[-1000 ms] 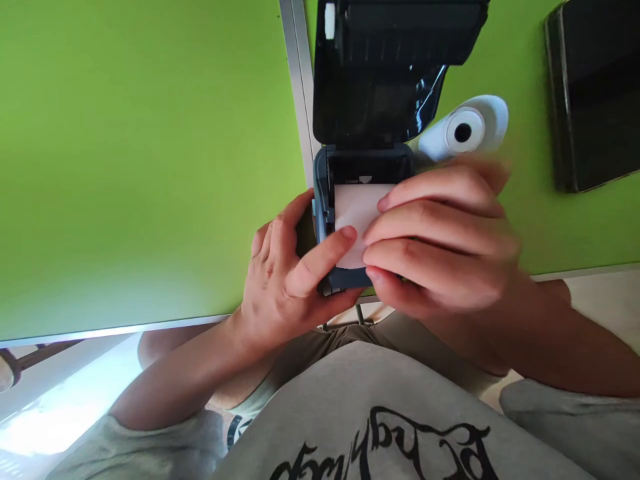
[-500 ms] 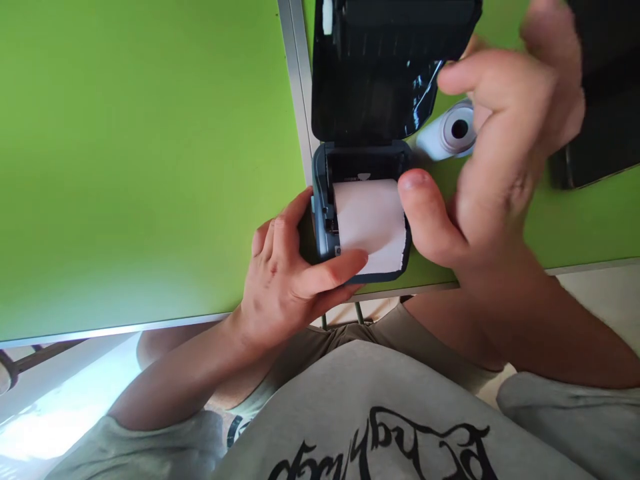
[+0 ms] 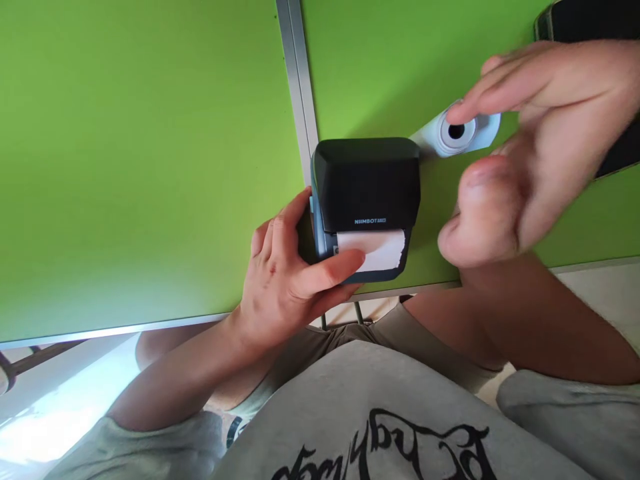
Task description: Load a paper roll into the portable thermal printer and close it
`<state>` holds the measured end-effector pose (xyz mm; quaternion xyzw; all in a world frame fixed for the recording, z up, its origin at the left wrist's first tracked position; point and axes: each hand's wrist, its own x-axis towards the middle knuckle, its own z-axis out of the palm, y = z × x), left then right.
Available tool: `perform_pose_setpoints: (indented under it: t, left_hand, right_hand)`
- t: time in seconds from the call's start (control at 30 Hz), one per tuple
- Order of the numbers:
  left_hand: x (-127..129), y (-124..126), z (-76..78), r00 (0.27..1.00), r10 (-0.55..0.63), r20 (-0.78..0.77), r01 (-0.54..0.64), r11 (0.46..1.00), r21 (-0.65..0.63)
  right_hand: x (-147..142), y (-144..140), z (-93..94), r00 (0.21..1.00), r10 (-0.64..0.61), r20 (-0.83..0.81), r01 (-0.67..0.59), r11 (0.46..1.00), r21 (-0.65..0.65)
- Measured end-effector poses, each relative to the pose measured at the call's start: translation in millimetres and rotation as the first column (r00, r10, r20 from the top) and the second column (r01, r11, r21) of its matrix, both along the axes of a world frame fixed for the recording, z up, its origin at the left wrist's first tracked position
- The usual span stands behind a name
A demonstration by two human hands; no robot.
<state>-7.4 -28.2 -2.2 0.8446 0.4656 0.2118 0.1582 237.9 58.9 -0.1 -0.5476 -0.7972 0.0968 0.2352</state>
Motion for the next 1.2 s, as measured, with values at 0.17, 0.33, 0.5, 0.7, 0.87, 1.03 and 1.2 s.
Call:
perform_pose_setpoints:
  t: [0.17, 0.33, 0.5, 0.7, 0.87, 1.03, 1.2]
  left_hand:
    - [0, 2, -0.2, 1.000, -0.018, 0.003, 0.018, 0.999, 0.030]
    - [1, 3, 0.0, 0.999, -0.009, -0.052, 0.012, 0.998, 0.066]
    - [2, 2, 0.1, 0.998, -0.016, -0.063, 0.020, 0.997, 0.071]
    - [2, 1, -0.8, 0.999, 0.006, -0.049, -0.002, 0.998, 0.070]
    - [5, 1, -0.8, 0.999, 0.018, -0.037, -0.016, 0.998, 0.065]
    - [4, 4, 4.3, 1.000, 0.018, -0.019, -0.018, 1.000, 0.021]
    - [9, -5, -2.3, 0.969, 0.053, 0.240, -0.059, 0.998, 0.019]
  right_hand:
    - [-13, -11, 14.8, 0.969, 0.123, -0.215, -0.070, 0.968, 0.241]
    - [-15, -11, 19.6, 0.968, 0.172, -0.184, -0.128, 0.965, 0.231]
    - [-12, -11, 22.8, 0.974, 0.192, -0.120, -0.167, 0.967, 0.195]
    - [-12, -14, 23.6, 0.984, 0.162, -0.078, -0.152, 0.981, 0.119]
    - [-14, -17, 20.7, 0.985, 0.138, -0.105, -0.127, 0.987, 0.101]
    - [-19, -15, 11.2, 0.983, 0.097, -0.153, -0.065, 0.978, 0.199]
    - [-16, -10, 12.3, 0.991, 0.045, -0.129, -0.017, 0.978, 0.207]
